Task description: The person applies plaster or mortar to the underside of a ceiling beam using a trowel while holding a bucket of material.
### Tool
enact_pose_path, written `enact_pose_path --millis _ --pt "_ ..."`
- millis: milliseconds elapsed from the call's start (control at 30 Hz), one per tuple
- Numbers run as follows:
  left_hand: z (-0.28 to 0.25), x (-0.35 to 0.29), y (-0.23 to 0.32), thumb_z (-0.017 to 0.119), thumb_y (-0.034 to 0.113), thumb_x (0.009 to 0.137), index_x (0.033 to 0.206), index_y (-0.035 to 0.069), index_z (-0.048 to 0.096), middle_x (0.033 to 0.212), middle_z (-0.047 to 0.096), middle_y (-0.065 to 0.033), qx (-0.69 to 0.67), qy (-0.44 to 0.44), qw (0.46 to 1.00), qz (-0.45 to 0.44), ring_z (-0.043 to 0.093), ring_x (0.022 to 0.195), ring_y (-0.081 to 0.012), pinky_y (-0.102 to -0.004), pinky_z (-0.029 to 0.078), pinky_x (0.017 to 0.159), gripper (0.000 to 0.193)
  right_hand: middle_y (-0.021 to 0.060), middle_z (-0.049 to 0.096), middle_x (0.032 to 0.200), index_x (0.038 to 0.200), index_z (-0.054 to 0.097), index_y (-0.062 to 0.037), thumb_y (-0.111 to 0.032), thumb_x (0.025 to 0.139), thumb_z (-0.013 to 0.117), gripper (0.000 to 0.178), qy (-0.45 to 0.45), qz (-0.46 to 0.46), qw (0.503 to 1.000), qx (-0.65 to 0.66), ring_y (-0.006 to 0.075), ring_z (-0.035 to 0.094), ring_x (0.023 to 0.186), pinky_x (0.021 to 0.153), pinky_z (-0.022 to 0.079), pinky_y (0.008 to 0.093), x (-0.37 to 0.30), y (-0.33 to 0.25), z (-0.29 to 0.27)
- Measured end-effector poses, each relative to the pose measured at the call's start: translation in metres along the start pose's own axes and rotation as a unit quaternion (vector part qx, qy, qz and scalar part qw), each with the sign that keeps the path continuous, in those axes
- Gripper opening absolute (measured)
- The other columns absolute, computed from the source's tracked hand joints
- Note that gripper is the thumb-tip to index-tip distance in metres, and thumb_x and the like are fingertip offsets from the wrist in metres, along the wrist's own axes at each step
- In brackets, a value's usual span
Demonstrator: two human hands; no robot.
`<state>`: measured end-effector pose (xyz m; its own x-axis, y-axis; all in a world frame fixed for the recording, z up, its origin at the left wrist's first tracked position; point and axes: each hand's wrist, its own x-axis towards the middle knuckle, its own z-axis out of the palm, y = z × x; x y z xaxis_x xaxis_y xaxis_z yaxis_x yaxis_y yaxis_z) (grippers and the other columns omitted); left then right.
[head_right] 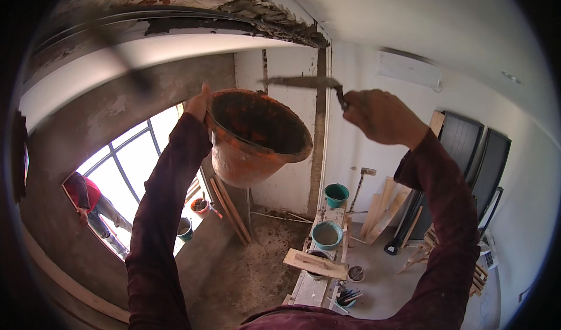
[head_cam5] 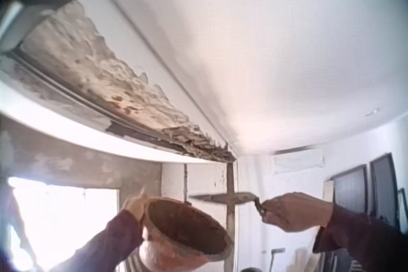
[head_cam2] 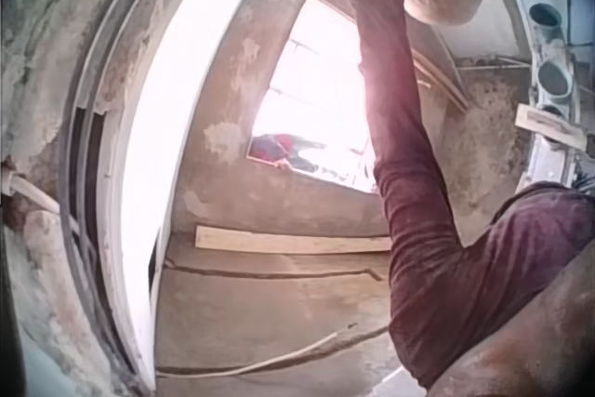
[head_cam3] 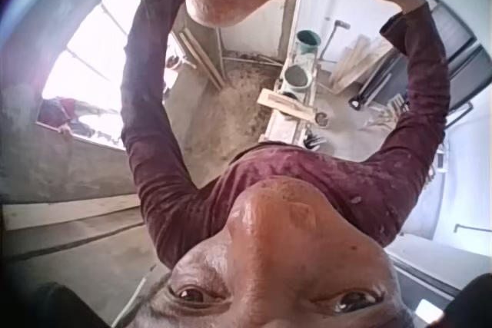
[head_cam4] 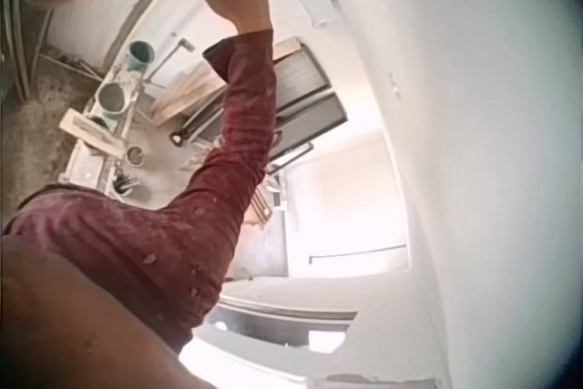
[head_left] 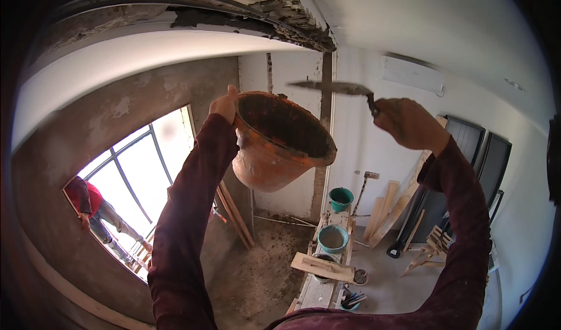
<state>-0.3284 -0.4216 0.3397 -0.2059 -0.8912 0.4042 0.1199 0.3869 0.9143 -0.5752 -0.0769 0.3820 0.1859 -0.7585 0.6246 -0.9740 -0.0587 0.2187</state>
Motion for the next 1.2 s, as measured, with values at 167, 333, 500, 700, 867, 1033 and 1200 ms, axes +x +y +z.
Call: enact_pose_path --millis 167,333,500,700,867,1033,1200 --pt "-0.006 0.007 -0.019 0.042 0.053 0.099 0.067 0.003 0.06 0.064 0.055 -0.0036 0.068 -0.044 0.997 0.022 0.053 0.062 -0.0172 -0.0354 0.045 0.063 0.062 0.0222 0.059 0.071 0.096 0.056 -0.002 -0.029 0.096 0.053 0.027 0.044 0.005 0.999 -0.007 0.0433 0.057 0.069 0.065 0.045 0.0481 0.038 0.025 -0.04" --pt "-0.007 -0.003 -0.016 0.042 0.048 0.102 0.071 0.002 0.061 0.065 0.055 -0.0052 0.035 -0.089 0.994 0.052 0.053 0.065 -0.0197 -0.0357 0.045 0.066 0.058 0.0049 0.045 0.062 0.085 0.051 -0.0029 -0.024 0.097 0.052 0.025 0.036 -0.028 0.999 -0.023 0.0137 0.038 0.051 0.05 0.036 0.032 0.102 0.038 -0.083" --pt "-0.009 0.009 -0.043 0.042 0.05 0.101 0.079 0.002 0.063 0.071 0.058 -0.0074 -0.02 -0.054 0.997 0.059 0.054 0.068 -0.0205 -0.0355 0.045 0.068 0.057 -0.002 0.042 0.063 0.083 0.052 -0.006 -0.023 0.097 0.05 0.022 0.01 0.099 0.995 -0.002 0.0059 0.04 0.048 0.04 0.035 0.0253 0.105 0.013 -0.112" --pt "-0.013 0.027 -0.058 0.024 0.049 0.104 0.088 0.0 0.064 0.088 0.066 -0.0225 0.222 -0.046 0.949 0.219 0.063 0.086 -0.0408 -0.0465 0.048 0.078 0.065 0.0107 0.057 0.073 0.107 0.059 0.0033 -0.014 0.092 0.057 0.023 0.008 -0.007 0.999 -0.052 0.018 0.055 0.062 0.061 0.047 0.0323 0.051 0.027 -0.099" --pt "-0.037 0.028 -0.079 0.03 0.046 0.105 0.091 0.0 0.065 0.093 0.068 -0.0187 0.163 -0.155 0.959 0.173 0.065 0.085 -0.0349 -0.0424 0.049 0.078 0.059 0.0111 0.063 0.088 0.109 0.06 -0.0113 -0.02 0.086 0.068 0.026 -0.066 -0.121 0.99 -0.042 0.0357 0.062 0.073 0.064 0.049 0.0445 0.005 -0.016 -0.015" --pt "-0.014 -0.081 -0.025 0.049 0.034 0.103 0.088 0.001 0.064 0.087 0.066 -0.0013 -0.076 -0.197 0.977 -0.04 0.06 0.077 -0.0101 -0.0286 0.048 0.071 0.039 0.0052 0.058 0.085 0.104 0.06 -0.0168 -0.025 0.086 0.065 0.021 -0.212 -0.111 0.954 -0.183 0.0227 0.066 0.073 0.059 0.052 0.0388 -0.036 -0.045 0.053" --pt "-0.037 -0.096 -0.057 0.052 0.033 0.102 0.09 0.001 0.064 0.083 0.063 0.0007 -0.094 -0.249 0.959 -0.097 0.058 0.074 -0.0066 -0.0245 0.048 0.072 0.037 0.0053 0.06 0.08 0.093 0.061 -0.0102 -0.016 0.085 0.059 0.01 -0.174 -0.176 0.952 -0.18 0.0205 0.066 0.073 0.057 0.053 0.0343 -0.042 -0.058 0.111"
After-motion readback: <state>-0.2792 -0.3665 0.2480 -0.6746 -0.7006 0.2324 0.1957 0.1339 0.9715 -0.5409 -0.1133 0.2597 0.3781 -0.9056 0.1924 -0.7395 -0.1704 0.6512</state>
